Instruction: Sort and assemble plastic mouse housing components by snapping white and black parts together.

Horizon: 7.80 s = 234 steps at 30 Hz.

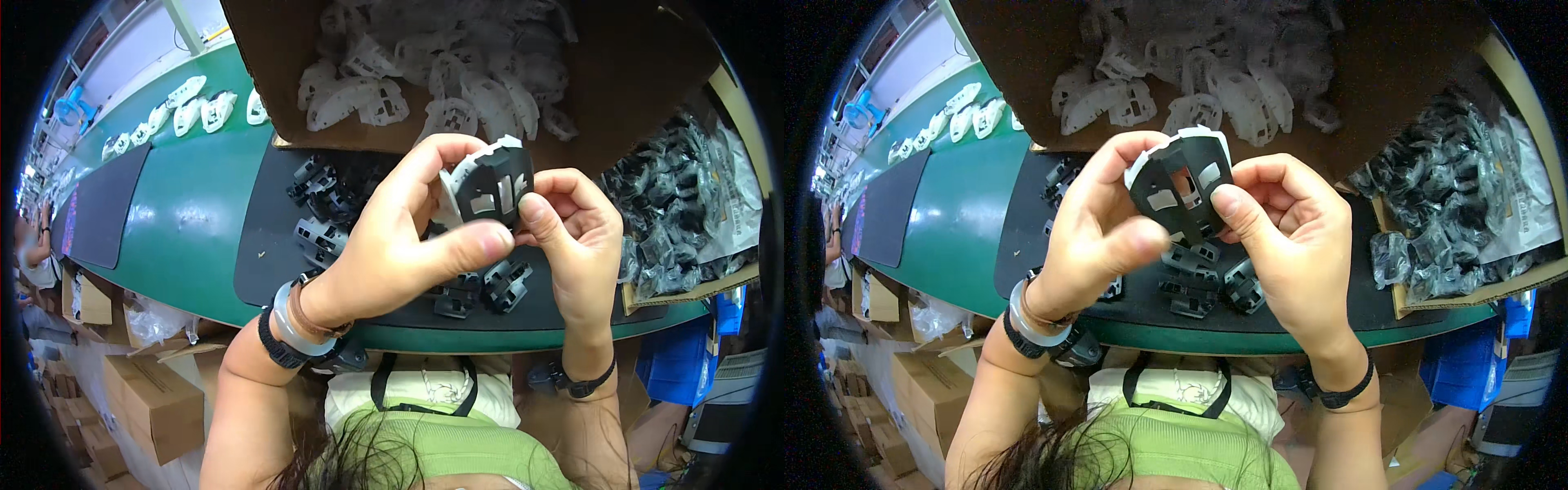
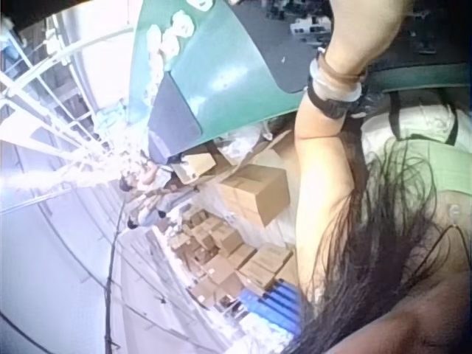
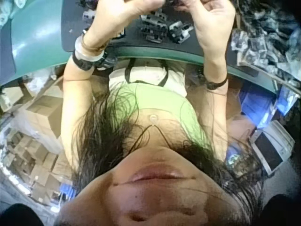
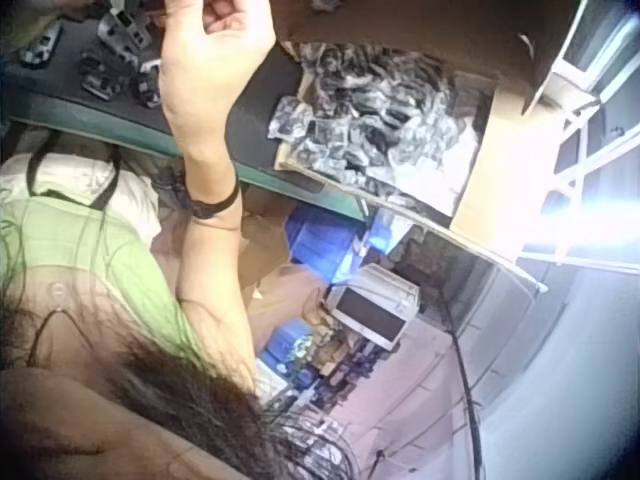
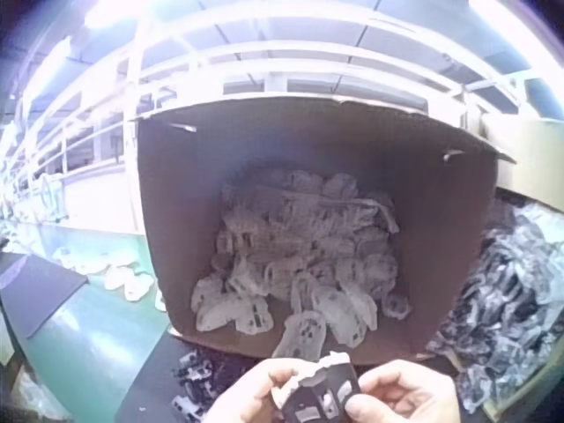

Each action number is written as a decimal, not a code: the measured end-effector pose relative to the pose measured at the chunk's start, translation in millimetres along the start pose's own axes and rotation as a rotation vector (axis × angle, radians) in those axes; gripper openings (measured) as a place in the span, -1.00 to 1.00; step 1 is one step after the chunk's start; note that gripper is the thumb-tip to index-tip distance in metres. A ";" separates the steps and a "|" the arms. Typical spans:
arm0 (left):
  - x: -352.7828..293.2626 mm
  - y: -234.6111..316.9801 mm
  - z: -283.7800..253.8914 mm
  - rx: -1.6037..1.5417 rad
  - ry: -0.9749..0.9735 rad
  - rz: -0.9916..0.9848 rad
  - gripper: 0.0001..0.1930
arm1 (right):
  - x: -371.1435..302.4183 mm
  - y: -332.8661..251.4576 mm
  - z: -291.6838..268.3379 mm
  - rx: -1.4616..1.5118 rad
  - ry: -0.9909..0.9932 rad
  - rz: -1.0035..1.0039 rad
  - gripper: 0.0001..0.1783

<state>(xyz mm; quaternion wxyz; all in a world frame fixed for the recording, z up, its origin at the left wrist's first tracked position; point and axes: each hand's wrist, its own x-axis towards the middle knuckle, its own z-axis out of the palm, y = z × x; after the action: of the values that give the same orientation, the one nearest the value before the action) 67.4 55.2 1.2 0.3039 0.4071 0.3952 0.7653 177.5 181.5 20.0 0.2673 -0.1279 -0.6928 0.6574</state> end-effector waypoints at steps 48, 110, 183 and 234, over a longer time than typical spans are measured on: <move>2.7 -3.8 -26.2 0.425 0.139 -0.161 -0.68 | 12.7 51.2 4.3 -0.144 -0.135 -0.187 -0.64; -8.4 33.0 -99.8 0.193 0.256 -0.035 -0.36 | 26.2 -4.0 -48.5 -0.960 -0.232 -0.200 -0.68; -16.9 -16.8 -24.8 0.235 -0.144 0.062 -0.18 | -35.2 4.0 18.4 -0.887 -0.129 -0.510 -0.38; -54.0 30.8 -59.8 0.408 0.427 0.131 -0.76 | -19.1 21.8 -12.2 -0.399 -0.085 -0.339 -0.20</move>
<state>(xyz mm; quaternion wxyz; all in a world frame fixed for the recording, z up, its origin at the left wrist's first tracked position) 37.5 -24.2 -14.5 0.0756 0.3141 0.5689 0.7563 195.9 183.9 -5.3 0.3139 -0.0326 -0.8309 0.4583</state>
